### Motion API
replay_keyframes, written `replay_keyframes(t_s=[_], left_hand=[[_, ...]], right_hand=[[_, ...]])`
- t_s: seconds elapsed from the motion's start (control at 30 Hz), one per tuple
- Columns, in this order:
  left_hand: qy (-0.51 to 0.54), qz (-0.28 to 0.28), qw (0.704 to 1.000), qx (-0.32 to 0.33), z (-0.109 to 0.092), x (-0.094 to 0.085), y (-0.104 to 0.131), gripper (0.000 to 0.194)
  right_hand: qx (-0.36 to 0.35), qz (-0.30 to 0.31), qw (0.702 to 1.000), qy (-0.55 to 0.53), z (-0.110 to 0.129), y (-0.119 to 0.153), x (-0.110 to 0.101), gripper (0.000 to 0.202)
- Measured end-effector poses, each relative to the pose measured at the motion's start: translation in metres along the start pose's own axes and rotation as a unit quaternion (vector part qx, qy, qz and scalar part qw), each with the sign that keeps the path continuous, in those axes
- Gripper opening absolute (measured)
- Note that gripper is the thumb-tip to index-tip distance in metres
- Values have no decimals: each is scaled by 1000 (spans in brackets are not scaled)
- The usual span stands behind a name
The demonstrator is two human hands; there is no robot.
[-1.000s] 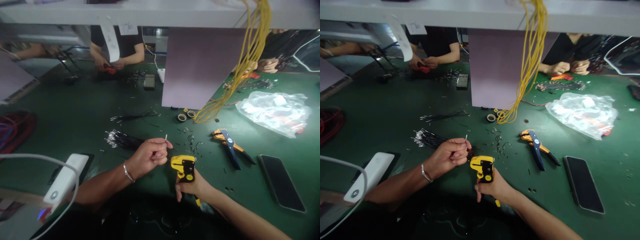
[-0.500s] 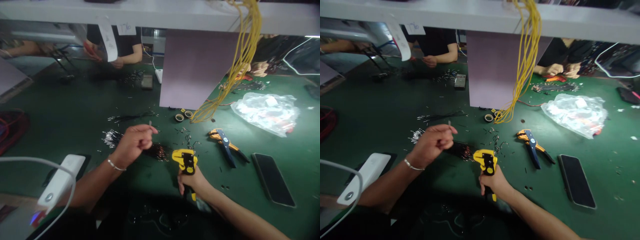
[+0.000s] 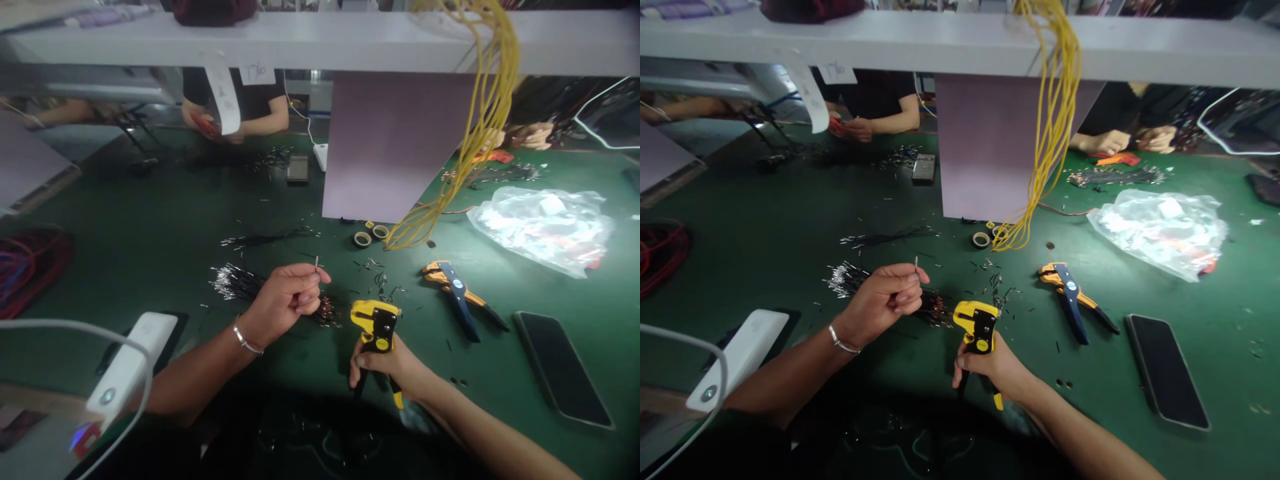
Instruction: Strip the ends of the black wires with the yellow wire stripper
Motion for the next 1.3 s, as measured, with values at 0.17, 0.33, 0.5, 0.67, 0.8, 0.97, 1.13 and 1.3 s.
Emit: replay_keyframes(t_s=[0.17, 0.33, 0.5, 0.67, 0.8, 0.97, 1.13, 1.3], left_hand=[[16, -3, 1000, -13, 5, 1, -1, 7], [29, 4, 1000, -10, 10, 2, -1, 7], [40, 10, 999, -3, 17, 5, 1, 9], [44, 18, 999, -18, 24, 6, 1, 9], [47, 19, 998, -26, 25, 6, 0, 8], [51, 23, 998, -35, 27, 7, 1, 8], [57, 31, 997, -47, 31, 8, 2, 8], [65, 35, 996, -60, 33, 9, 2, 9]], right_hand=[[-1, 37, 999, 18, 1, 2, 8, 8], [-7, 69, 997, 16, -2, 0, 12, 8], [-17, 60, 998, -10, -4, -2, 10, 7], [-13, 76, 997, 6, -4, -1, 12, 9], [-13, 89, 995, 32, -4, 0, 14, 9], [2, 74, 996, 44, -3, 3, 17, 6], [10, 56, 996, 66, -1, 4, 18, 8], [17, 42, 995, 89, -1, 4, 17, 12]])
Point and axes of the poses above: each hand's wrist, its own y-axis away from the middle knuckle, its own x-axis out of the palm, z = x × y, the point moved 6 cm from there along -y, towards the middle knuckle, and after that the axes turned 9 degrees about x, right-handed, at the moved point
